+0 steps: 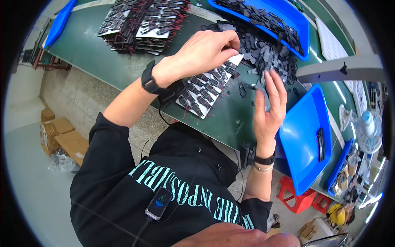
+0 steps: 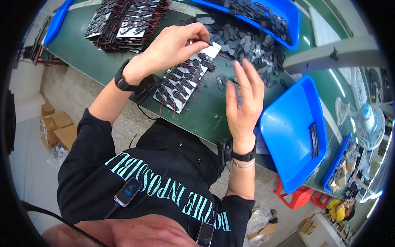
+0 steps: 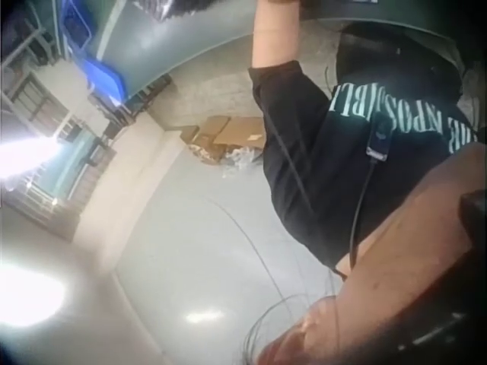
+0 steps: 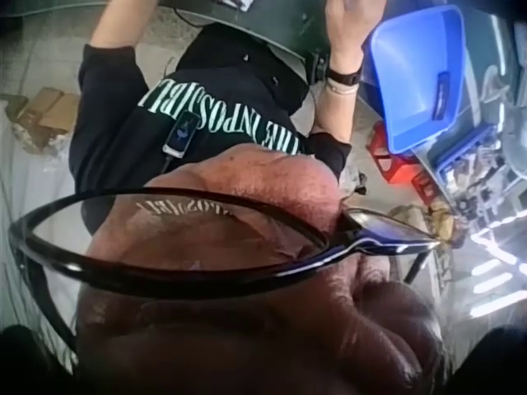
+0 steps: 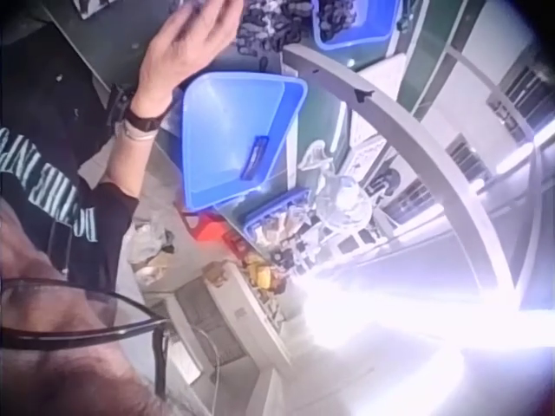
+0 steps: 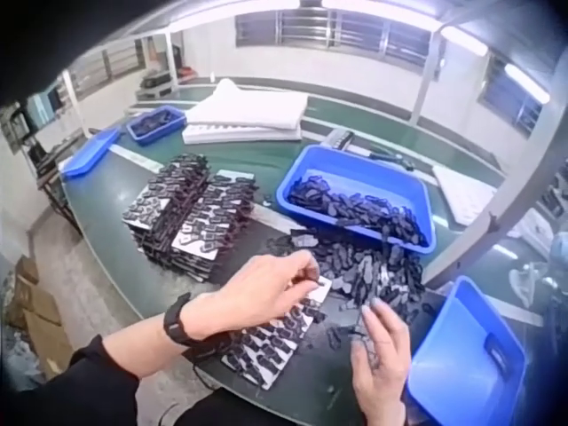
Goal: Inspecting and manipulating small black electronic components at a factory workstation.
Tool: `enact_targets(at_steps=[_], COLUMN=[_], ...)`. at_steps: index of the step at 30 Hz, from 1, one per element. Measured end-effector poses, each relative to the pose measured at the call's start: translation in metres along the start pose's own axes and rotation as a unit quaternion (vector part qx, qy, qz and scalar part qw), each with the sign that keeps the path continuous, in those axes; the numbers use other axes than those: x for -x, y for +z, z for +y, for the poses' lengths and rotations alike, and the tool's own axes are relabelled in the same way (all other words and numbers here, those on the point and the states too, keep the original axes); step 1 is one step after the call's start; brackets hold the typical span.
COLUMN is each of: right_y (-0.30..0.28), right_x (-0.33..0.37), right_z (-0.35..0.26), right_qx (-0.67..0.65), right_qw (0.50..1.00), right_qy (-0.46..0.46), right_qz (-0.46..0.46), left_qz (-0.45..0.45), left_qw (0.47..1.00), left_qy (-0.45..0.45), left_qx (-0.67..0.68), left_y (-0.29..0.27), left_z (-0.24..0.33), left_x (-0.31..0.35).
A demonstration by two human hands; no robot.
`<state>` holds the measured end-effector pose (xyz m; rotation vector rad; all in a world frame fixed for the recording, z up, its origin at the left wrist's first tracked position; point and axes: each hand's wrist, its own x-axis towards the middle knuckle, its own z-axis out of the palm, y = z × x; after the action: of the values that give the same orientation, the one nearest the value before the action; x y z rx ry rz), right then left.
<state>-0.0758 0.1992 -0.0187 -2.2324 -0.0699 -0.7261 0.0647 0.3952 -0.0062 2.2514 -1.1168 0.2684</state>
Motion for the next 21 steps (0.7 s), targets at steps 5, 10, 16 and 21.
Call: enact_targets(at_steps=[5, 10, 16, 21], right_y=[0.002, -0.002, -0.003, -0.002], right_x=[-0.004, 0.004, -0.001, -0.002], right_z=[0.015, 0.018, 0.022, 0.024], right_qx=[0.062, -0.018, -0.059, -0.087], right_qw=[0.994, 1.000, 0.997, 0.988], right_qy=[-0.083, 0.013, 0.042, 0.107], right_qz=[0.042, -0.009, -0.033, -0.062], left_qz=[-0.192, -0.270, -0.249, -0.258], left_qw=[0.852, 0.807, 0.843, 0.839], left_qy=[-0.201, -0.237, -0.190, -0.196], left_qx=[0.444, 0.469, 0.438, 0.437], left_y=[0.003, 0.013, 0.025, 0.028], left_z=[0.039, 0.036, 0.034, 0.035], left_x=[-0.004, -0.001, 0.001, 0.005])
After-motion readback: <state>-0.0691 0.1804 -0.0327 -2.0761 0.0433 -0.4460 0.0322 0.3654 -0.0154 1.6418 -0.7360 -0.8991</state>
